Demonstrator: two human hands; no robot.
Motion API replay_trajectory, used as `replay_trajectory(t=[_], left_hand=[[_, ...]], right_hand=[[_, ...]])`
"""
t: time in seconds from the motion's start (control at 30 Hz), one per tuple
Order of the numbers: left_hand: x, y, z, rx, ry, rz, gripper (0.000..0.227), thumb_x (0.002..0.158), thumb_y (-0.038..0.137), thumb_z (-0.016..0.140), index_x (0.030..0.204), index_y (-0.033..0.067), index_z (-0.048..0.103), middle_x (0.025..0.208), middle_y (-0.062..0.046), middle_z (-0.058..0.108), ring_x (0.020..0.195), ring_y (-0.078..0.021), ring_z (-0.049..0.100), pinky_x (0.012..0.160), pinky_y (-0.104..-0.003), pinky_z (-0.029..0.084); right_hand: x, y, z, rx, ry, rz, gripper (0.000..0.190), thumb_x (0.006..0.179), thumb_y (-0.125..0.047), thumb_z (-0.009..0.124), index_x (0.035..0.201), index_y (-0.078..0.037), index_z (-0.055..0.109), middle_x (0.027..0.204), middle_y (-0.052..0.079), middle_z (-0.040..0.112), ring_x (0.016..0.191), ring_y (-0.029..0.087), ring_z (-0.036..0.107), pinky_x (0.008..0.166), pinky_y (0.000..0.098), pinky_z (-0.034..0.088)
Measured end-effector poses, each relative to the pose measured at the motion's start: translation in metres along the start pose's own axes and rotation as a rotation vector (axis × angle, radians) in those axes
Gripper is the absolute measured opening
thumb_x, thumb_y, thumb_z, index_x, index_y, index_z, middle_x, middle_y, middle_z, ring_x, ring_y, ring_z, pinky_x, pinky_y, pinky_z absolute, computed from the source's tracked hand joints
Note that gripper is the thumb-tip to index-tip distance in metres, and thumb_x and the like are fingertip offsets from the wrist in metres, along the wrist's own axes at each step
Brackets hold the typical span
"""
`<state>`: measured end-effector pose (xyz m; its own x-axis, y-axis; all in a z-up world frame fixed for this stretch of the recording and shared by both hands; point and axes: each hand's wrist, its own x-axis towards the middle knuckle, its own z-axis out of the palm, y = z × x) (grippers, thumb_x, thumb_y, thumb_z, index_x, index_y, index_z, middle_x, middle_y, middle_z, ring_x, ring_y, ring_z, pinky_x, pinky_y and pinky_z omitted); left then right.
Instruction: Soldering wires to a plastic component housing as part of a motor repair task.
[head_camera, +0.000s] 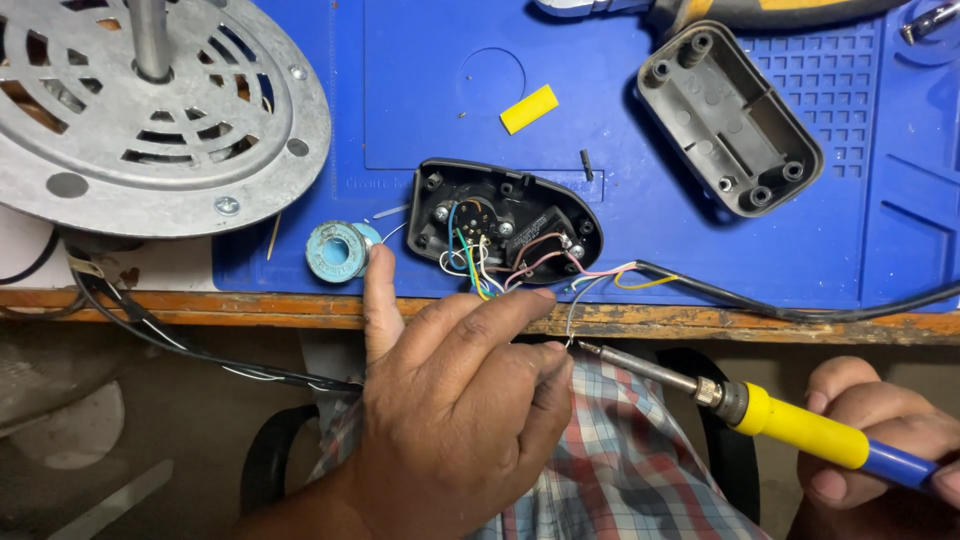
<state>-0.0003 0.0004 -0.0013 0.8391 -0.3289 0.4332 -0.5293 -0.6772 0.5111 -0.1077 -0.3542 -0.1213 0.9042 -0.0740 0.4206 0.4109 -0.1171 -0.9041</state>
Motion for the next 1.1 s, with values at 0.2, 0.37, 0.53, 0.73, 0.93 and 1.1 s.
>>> replay_trajectory(t=[0.2, 0.37, 0.53, 0.73, 0.93, 1.1], left_hand=[[0.000, 0.000, 0.000, 0.004, 0.003, 0.003, 0.024, 0.108, 0.012, 0.079, 0.088, 0.0143, 0.067, 0.122, -0.011, 0.088, 0.096, -0.0286, 0.079, 0.128, -0.096, 0.026], [0.001, 0.000, -0.001, 0.003, -0.002, 0.003, 0.023, 0.108, 0.012, 0.080, 0.089, 0.0145, 0.067, 0.122, -0.010, 0.088, 0.097, -0.0288, 0.079, 0.128, -0.095, 0.026], [0.000, 0.000, 0.000, 0.006, 0.005, 0.005, 0.023, 0.108, 0.011, 0.080, 0.089, 0.0147, 0.067, 0.121, -0.010, 0.088, 0.096, -0.0278, 0.079, 0.129, -0.094, 0.026], [-0.002, -0.001, -0.001, 0.032, -0.002, 0.018, 0.016, 0.109, 0.014, 0.079, 0.094, 0.0176, 0.073, 0.125, -0.007, 0.087, 0.098, -0.0272, 0.080, 0.128, -0.091, 0.030], [-0.005, -0.002, -0.001, 0.078, -0.004, 0.033, 0.006, 0.112, 0.018, 0.079, 0.107, 0.0181, 0.078, 0.126, -0.003, 0.086, 0.104, -0.0257, 0.082, 0.128, -0.082, 0.035], [-0.005, -0.002, -0.001, 0.075, -0.002, 0.039, 0.006, 0.111, 0.017, 0.080, 0.106, 0.0180, 0.078, 0.126, -0.003, 0.086, 0.105, -0.0256, 0.082, 0.128, -0.083, 0.034]], right_hand=[[-0.002, 0.006, -0.003, 0.008, -0.006, -0.017, 0.037, 0.115, -0.045, 0.057, 0.149, -0.057, 0.065, 0.064, -0.024, 0.062, 0.062, 0.003, 0.055, 0.099, 0.0318, 0.057], [-0.005, 0.005, -0.003, 0.018, 0.009, -0.003, 0.029, 0.120, -0.048, 0.055, 0.147, -0.054, 0.065, 0.065, -0.022, 0.061, 0.061, 0.004, 0.055, 0.100, 0.0328, 0.059], [-0.003, 0.005, -0.001, 0.029, 0.011, -0.001, 0.028, 0.124, -0.051, 0.053, 0.148, -0.055, 0.066, 0.064, -0.023, 0.061, 0.062, 0.003, 0.057, 0.101, 0.0320, 0.058], [-0.006, 0.008, -0.002, 0.027, 0.028, -0.014, 0.032, 0.119, -0.048, 0.056, 0.148, -0.056, 0.067, 0.069, -0.023, 0.062, 0.061, 0.004, 0.055, 0.100, 0.0326, 0.057], [-0.004, 0.002, 0.001, -0.036, 0.021, 0.000, 0.027, 0.121, -0.046, 0.055, 0.143, -0.059, 0.065, 0.076, -0.027, 0.060, 0.069, 0.002, 0.055, 0.103, 0.0312, 0.056], [-0.011, 0.013, -0.005, 0.015, 0.039, -0.030, 0.032, 0.118, -0.047, 0.055, 0.146, -0.057, 0.066, 0.071, -0.026, 0.060, 0.070, 0.004, 0.055, 0.101, 0.0340, 0.056]])
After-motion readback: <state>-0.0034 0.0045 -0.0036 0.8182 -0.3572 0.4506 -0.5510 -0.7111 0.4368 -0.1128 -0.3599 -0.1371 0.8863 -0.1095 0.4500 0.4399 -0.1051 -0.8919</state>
